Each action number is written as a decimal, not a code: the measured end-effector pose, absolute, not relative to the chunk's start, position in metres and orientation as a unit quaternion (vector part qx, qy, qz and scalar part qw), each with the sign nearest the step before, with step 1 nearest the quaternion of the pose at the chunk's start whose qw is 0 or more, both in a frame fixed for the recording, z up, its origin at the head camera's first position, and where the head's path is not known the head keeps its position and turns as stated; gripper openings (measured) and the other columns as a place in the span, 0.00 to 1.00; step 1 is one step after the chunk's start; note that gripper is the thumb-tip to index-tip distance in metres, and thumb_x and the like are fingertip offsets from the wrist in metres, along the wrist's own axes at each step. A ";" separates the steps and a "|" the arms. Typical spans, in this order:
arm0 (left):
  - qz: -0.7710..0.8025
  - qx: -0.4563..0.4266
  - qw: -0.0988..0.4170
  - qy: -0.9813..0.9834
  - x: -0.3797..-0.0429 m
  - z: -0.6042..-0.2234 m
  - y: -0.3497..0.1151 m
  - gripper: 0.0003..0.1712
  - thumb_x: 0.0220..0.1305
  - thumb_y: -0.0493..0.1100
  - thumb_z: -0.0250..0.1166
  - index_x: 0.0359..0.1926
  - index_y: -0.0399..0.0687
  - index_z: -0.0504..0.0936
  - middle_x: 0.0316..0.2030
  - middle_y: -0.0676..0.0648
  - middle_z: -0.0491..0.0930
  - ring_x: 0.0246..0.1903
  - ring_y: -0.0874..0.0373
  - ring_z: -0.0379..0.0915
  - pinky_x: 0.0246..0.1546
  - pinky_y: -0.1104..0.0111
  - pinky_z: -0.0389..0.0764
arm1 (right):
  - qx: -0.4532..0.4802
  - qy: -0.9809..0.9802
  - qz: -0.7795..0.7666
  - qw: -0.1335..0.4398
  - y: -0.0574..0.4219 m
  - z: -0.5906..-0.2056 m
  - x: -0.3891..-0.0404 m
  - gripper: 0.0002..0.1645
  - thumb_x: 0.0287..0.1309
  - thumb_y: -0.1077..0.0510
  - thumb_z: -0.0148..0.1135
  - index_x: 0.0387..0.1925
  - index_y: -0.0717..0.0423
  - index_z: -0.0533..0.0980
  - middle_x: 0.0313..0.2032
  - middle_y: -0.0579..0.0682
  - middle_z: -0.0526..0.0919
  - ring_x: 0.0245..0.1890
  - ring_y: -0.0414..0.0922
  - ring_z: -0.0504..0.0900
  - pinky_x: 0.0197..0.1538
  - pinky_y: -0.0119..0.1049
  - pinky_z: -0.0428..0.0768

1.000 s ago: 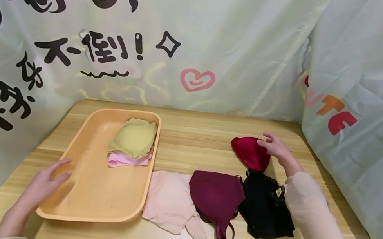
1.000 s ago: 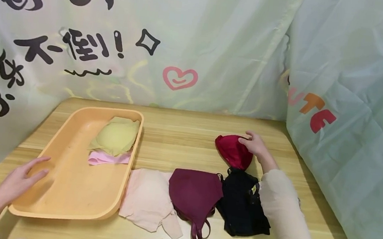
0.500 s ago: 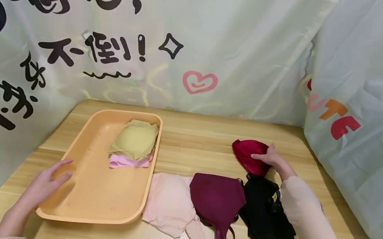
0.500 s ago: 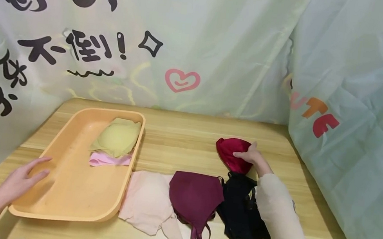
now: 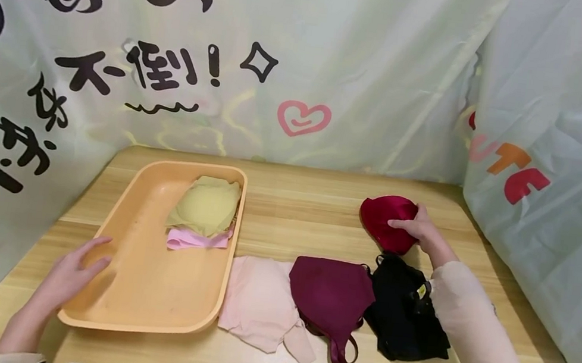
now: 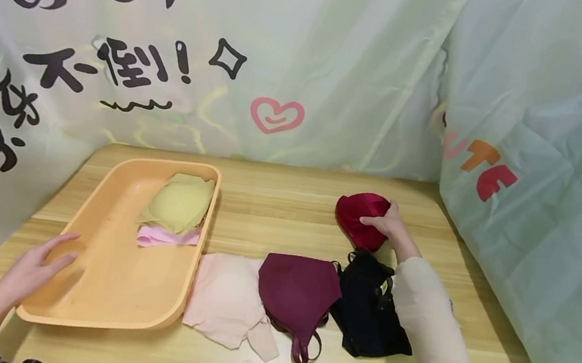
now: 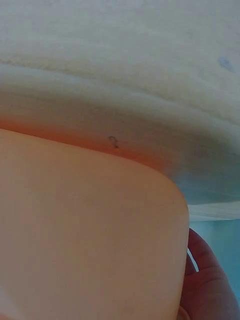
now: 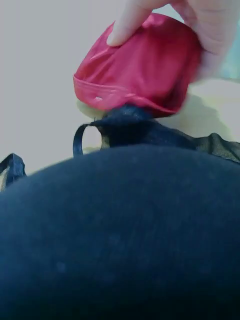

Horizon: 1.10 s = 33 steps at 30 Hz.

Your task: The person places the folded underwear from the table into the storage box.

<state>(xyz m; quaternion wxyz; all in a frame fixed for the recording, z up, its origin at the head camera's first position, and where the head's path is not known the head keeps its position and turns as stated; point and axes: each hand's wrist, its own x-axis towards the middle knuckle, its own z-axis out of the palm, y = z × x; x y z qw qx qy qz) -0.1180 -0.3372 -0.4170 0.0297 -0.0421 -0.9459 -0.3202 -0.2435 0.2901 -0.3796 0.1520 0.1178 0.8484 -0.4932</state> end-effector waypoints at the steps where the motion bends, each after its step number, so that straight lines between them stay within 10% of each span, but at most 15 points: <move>1: -0.320 -0.042 0.030 -0.946 -0.118 -0.417 -0.337 0.27 0.66 0.45 0.54 0.61 0.34 0.62 0.56 0.21 0.61 0.50 0.22 0.57 0.41 0.37 0.63 | 0.115 0.841 -0.508 0.145 0.289 -0.378 -0.243 0.58 0.59 0.57 0.55 0.65 0.62 0.19 0.67 0.69 0.27 0.66 0.65 0.42 0.64 0.58 0.56; 13: -0.309 -0.039 0.034 -0.950 -0.118 -0.418 -0.336 0.27 0.65 0.44 0.55 0.61 0.35 0.63 0.55 0.21 0.62 0.49 0.22 0.59 0.41 0.38 0.64 | 0.129 0.786 -0.600 0.079 0.277 -0.370 -0.243 0.46 0.63 0.62 0.49 0.70 0.51 0.31 0.70 0.61 0.34 0.67 0.56 0.48 0.66 0.45 0.58; 20: -0.310 -0.041 0.029 -0.950 -0.118 -0.415 -0.337 0.28 0.66 0.45 0.54 0.62 0.35 0.62 0.56 0.20 0.61 0.48 0.24 0.62 0.39 0.37 0.65 | 0.162 0.707 -0.687 0.047 0.260 -0.355 -0.242 0.40 0.63 0.63 0.48 0.70 0.46 0.44 0.71 0.53 0.39 0.65 0.48 0.55 0.34 0.18 0.73; 33: -0.312 -0.038 0.028 -0.949 -0.118 -0.415 -0.337 0.28 0.65 0.45 0.54 0.62 0.35 0.62 0.56 0.20 0.61 0.49 0.21 0.58 0.40 0.37 0.64 | 0.150 0.671 -0.726 0.026 0.231 -0.344 -0.239 0.35 0.62 0.65 0.49 0.68 0.45 0.53 0.71 0.50 0.44 0.59 0.43 0.64 0.34 0.19 0.75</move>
